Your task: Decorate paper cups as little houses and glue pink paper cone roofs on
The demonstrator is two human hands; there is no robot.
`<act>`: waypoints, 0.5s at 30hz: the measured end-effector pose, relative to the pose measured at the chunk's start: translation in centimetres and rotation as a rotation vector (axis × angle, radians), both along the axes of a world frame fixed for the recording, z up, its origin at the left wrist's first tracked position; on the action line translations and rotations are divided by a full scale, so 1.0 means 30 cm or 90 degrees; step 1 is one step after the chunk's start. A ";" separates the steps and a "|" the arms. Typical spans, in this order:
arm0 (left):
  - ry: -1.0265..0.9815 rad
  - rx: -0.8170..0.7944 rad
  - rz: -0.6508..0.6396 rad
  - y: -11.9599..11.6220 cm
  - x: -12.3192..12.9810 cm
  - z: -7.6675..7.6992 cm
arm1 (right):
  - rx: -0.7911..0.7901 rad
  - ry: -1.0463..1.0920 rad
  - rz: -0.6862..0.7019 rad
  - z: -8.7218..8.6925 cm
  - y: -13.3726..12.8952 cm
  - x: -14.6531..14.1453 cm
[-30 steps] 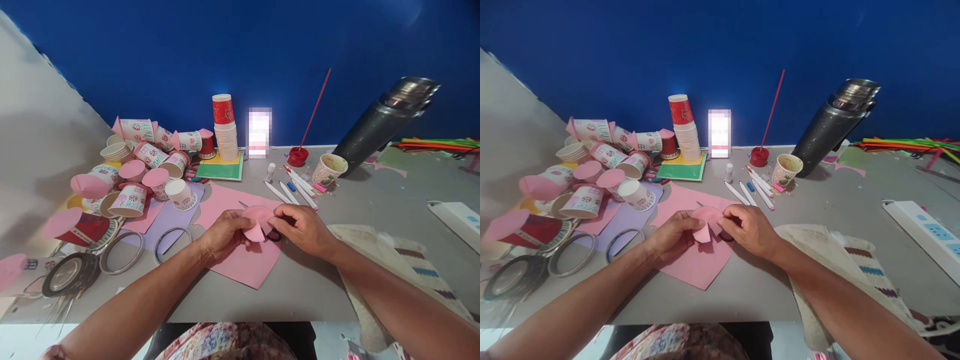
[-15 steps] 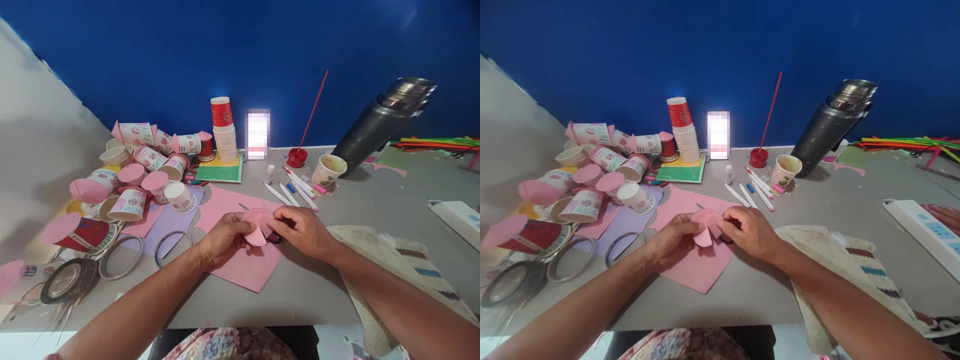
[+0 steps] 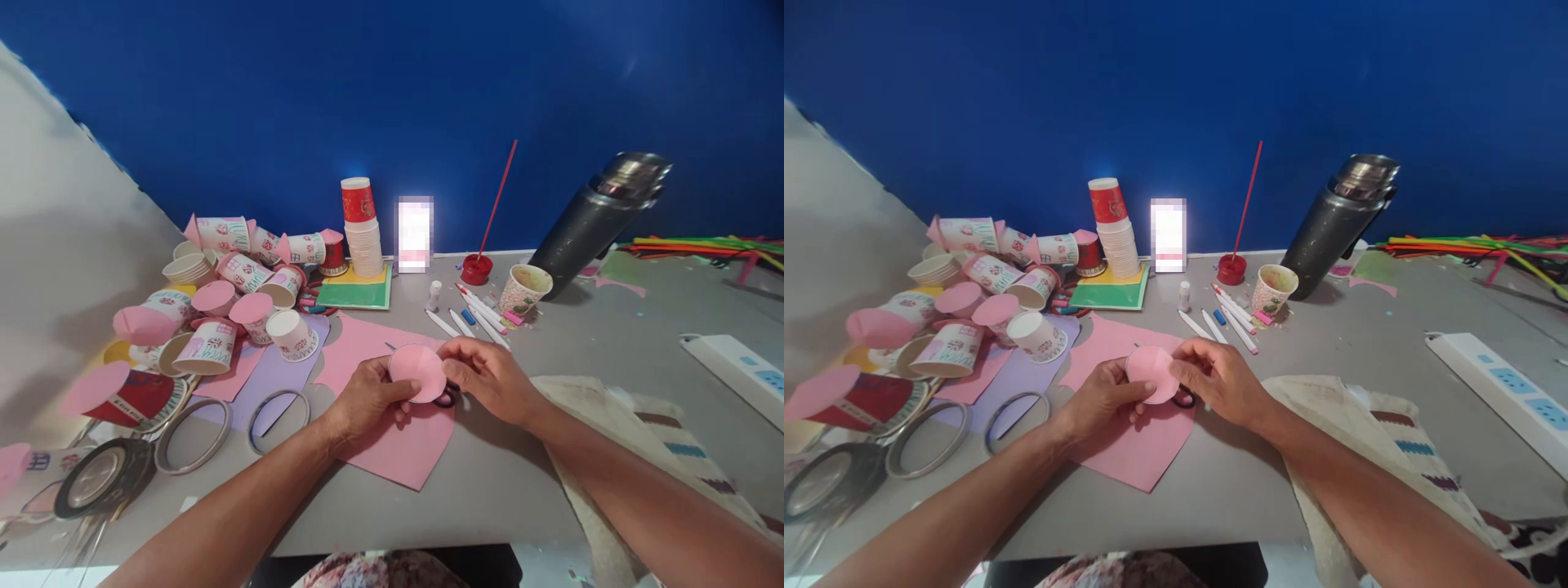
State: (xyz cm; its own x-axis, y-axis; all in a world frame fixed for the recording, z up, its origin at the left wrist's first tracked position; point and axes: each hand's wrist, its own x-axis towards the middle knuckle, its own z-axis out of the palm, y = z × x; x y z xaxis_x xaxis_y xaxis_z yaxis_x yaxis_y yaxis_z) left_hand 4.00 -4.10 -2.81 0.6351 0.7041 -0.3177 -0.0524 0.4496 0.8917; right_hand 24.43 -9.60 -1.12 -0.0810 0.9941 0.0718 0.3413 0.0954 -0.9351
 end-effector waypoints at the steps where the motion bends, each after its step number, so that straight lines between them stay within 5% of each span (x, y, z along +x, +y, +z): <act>1: -0.001 -0.002 0.015 0.001 0.001 0.002 | -0.019 0.006 0.024 -0.003 0.002 -0.002; 4: 0.024 0.043 0.022 0.004 -0.002 0.021 | -0.026 -0.080 0.020 -0.012 0.008 -0.015; 9: 0.122 0.265 0.004 0.005 -0.015 0.046 | -0.016 -0.160 0.018 -0.012 0.006 -0.024; 15: 0.106 0.162 0.045 0.008 -0.009 0.007 | 0.044 -0.096 -0.082 -0.013 0.055 0.028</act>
State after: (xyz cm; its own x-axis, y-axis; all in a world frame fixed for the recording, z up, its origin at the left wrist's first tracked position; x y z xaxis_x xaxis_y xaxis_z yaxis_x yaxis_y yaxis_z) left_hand 3.72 -3.87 -2.61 0.5362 0.8148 -0.2205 0.0807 0.2106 0.9742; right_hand 25.27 -7.94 -1.52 0.0311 0.9902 0.1363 0.4905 0.1037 -0.8652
